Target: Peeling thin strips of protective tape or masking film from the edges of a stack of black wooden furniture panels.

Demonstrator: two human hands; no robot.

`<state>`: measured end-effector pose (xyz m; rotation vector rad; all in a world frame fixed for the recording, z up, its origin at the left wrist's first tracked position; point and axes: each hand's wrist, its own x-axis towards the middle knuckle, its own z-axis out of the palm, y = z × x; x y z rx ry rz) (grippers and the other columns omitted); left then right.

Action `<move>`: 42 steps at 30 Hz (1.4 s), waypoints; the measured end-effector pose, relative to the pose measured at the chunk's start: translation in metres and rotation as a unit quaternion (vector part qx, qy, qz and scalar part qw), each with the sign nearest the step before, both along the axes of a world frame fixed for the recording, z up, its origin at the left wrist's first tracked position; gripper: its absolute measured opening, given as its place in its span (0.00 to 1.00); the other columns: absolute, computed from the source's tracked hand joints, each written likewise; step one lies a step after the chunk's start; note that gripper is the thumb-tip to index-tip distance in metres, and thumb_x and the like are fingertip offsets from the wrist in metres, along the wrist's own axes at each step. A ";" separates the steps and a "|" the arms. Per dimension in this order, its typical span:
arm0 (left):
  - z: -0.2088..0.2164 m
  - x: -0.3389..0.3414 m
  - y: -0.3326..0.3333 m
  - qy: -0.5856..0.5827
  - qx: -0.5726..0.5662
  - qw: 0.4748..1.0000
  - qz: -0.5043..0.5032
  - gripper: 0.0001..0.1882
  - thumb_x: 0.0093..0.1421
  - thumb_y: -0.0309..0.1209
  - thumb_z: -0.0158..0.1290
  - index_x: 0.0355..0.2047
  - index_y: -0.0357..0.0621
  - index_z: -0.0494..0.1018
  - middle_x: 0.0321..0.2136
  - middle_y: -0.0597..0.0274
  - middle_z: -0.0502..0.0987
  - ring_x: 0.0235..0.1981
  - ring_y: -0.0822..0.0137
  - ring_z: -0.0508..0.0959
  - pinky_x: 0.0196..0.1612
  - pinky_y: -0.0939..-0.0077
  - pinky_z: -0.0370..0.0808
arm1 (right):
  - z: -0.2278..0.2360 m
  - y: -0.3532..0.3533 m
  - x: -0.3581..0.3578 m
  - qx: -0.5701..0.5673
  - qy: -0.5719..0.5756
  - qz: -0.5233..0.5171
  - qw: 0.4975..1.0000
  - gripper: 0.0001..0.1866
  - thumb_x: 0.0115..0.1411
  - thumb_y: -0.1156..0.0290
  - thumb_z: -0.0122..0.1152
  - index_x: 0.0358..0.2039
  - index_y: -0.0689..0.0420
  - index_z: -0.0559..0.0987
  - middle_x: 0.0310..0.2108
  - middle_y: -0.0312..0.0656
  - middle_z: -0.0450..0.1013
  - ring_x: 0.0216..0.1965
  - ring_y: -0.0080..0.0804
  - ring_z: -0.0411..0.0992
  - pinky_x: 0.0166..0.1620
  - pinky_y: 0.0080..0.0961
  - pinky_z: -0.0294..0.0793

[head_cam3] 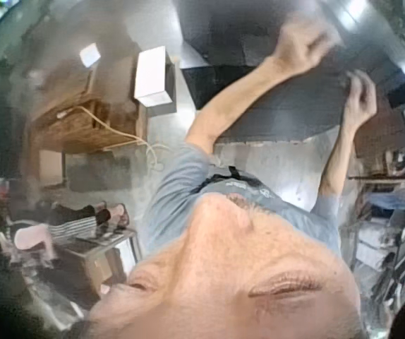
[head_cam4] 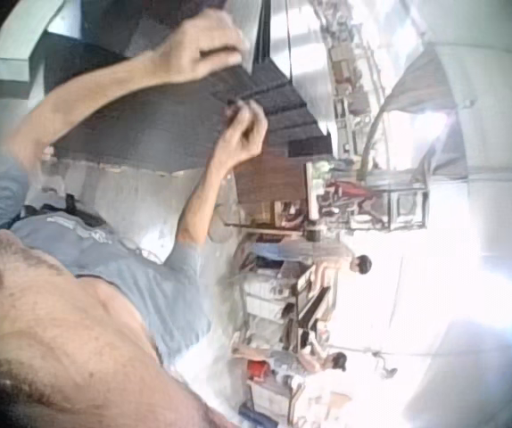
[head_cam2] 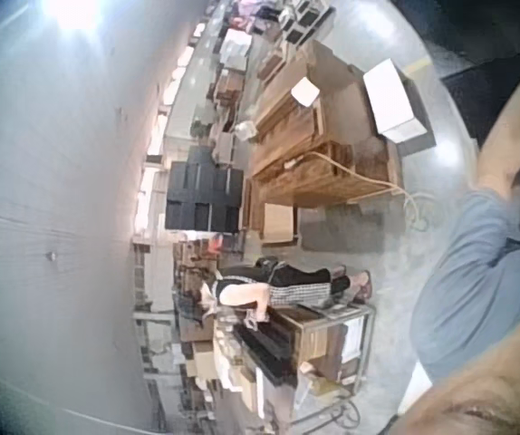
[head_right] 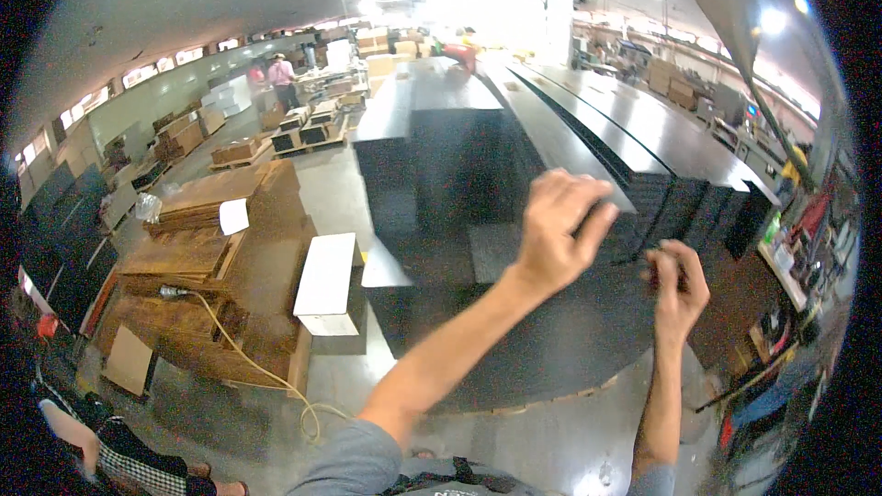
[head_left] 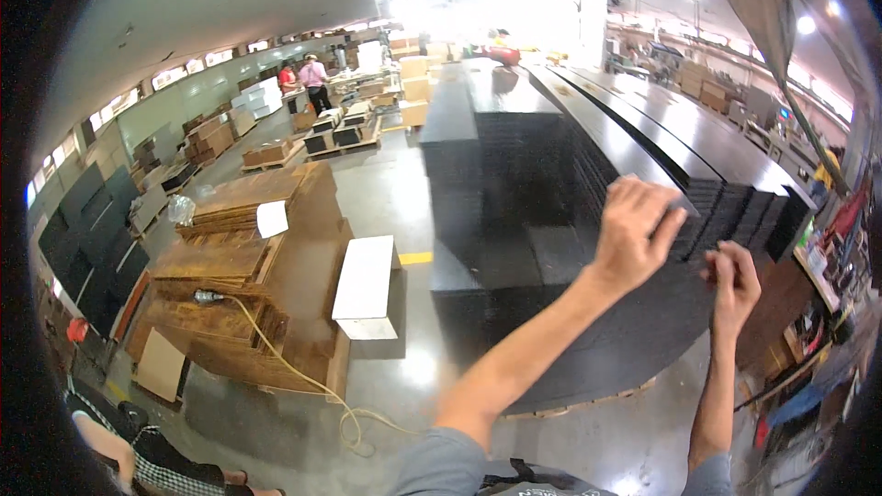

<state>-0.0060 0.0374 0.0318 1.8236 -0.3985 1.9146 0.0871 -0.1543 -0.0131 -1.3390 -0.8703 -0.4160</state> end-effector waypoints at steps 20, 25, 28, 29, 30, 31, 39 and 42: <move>-0.005 0.001 0.018 -0.060 -0.013 0.991 -0.117 0.06 0.56 0.25 0.59 0.31 0.38 0.73 0.33 0.55 0.73 0.40 0.53 0.73 0.54 0.57 0.66 | -0.066 -0.027 -0.005 -0.007 0.213 0.047 0.976 0.18 0.69 0.62 0.61 0.54 0.60 0.77 0.42 0.34 0.79 0.42 0.19 0.74 0.45 0.17 0.71; 0.004 0.003 0.009 -0.076 -0.001 0.988 -0.134 0.04 0.55 0.27 0.57 0.28 0.40 0.73 0.30 0.54 0.73 0.38 0.51 0.73 0.51 0.55 0.65 | -0.045 -0.005 -0.035 0.061 0.213 -0.086 0.971 0.15 0.70 0.62 0.56 0.48 0.59 0.77 0.41 0.33 0.75 0.41 0.22 0.71 0.45 0.20 0.68; -0.008 0.011 0.028 -0.037 0.023 0.995 -0.087 0.06 0.57 0.32 0.55 0.26 0.45 0.72 0.28 0.54 0.73 0.34 0.50 0.72 0.43 0.54 0.65 | -0.013 0.043 -0.067 0.030 0.236 -0.114 0.964 0.21 0.65 0.56 0.61 0.50 0.58 0.81 0.43 0.35 0.78 0.44 0.27 0.73 0.45 0.25 0.72; -0.002 0.006 0.029 -0.006 0.030 0.996 -0.079 0.07 0.58 0.32 0.56 0.26 0.45 0.72 0.28 0.56 0.73 0.33 0.51 0.72 0.43 0.55 0.65 | -0.001 0.047 -0.071 0.010 0.297 -0.179 0.938 0.19 0.63 0.52 0.63 0.46 0.52 0.82 0.37 0.30 0.75 0.40 0.23 0.71 0.41 0.23 0.70; 0.000 0.010 0.026 0.002 0.033 0.997 -0.065 0.07 0.59 0.32 0.57 0.28 0.44 0.74 0.29 0.58 0.75 0.34 0.53 0.74 0.44 0.56 0.66 | 0.006 0.049 -0.069 0.012 0.270 -0.165 0.949 0.18 0.62 0.50 0.64 0.43 0.50 0.82 0.33 0.27 0.72 0.38 0.19 0.68 0.38 0.23 0.68; 0.001 0.015 0.025 -0.025 0.028 0.996 -0.075 0.04 0.58 0.30 0.59 0.30 0.44 0.76 0.30 0.59 0.78 0.35 0.55 0.76 0.46 0.57 0.66 | 0.015 0.054 -0.067 0.014 0.246 -0.121 0.962 0.18 0.62 0.49 0.64 0.37 0.52 0.81 0.29 0.26 0.68 0.32 0.16 0.66 0.30 0.22 0.65; -0.003 0.030 0.004 -0.016 0.054 0.996 -0.063 0.05 0.61 0.27 0.60 0.37 0.42 0.81 0.36 0.59 0.83 0.40 0.58 0.80 0.52 0.63 0.69 | 0.042 0.044 -0.045 0.092 0.228 0.036 0.969 0.13 0.66 0.60 0.62 0.34 0.57 0.77 0.19 0.30 0.68 0.12 0.15 0.63 0.15 0.15 0.56; -0.005 0.032 0.002 -0.020 0.069 0.996 -0.058 0.04 0.62 0.27 0.59 0.37 0.42 0.80 0.36 0.59 0.83 0.40 0.58 0.81 0.52 0.65 0.70 | 0.044 0.037 -0.037 0.112 0.239 0.053 0.963 0.14 0.67 0.59 0.61 0.29 0.55 0.76 0.17 0.29 0.67 0.11 0.16 0.62 0.15 0.16 0.56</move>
